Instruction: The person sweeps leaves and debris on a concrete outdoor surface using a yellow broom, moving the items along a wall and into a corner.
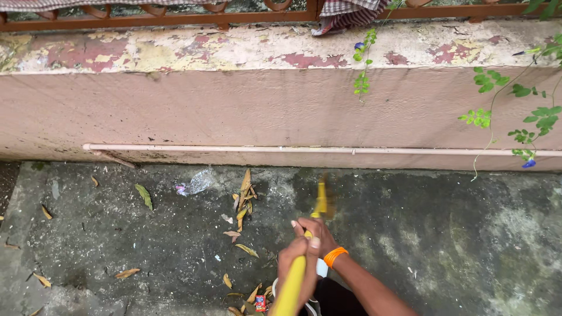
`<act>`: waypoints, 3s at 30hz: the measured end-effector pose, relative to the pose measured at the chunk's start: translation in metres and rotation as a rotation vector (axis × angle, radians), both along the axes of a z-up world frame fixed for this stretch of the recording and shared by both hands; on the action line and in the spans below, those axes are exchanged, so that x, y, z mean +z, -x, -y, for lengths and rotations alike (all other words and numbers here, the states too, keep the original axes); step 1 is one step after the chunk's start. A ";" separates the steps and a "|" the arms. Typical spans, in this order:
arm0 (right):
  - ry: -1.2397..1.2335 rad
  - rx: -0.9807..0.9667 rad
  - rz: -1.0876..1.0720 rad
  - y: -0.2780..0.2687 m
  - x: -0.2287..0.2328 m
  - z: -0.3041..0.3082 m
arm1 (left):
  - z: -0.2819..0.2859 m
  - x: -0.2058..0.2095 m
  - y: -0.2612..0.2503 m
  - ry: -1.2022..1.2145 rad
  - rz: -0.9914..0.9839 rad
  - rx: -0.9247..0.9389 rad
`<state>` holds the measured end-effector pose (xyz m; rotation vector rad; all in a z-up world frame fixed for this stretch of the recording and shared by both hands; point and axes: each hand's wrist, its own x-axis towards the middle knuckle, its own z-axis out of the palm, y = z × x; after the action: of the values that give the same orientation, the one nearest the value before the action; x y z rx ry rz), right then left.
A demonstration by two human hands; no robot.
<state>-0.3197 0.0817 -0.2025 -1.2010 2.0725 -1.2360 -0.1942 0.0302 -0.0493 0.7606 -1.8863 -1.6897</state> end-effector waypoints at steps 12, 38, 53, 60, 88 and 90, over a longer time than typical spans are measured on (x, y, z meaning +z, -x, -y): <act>0.097 0.274 -0.023 -0.033 0.037 0.068 | 0.036 0.021 -0.035 0.029 -0.041 0.179; 0.058 0.215 0.057 -0.077 0.020 0.199 | 0.196 0.017 -0.074 0.147 -0.251 -0.063; -0.070 -0.006 -0.038 -0.039 -0.043 0.192 | 0.207 -0.049 -0.048 -0.039 -0.021 -0.087; 0.104 0.201 -0.059 -0.073 -0.041 0.253 | 0.233 -0.024 -0.079 0.120 -0.050 0.044; 0.330 -0.042 0.404 0.021 -0.101 0.250 | 0.277 0.015 0.036 0.134 -0.205 -0.092; 0.285 -0.046 0.289 0.023 -0.052 0.256 | 0.286 0.043 0.040 0.159 -0.106 -0.166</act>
<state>-0.3425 -0.1740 -0.2548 -1.0207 1.7648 -1.6630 -0.2344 -0.2559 -0.0065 0.4548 -2.0270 -1.6179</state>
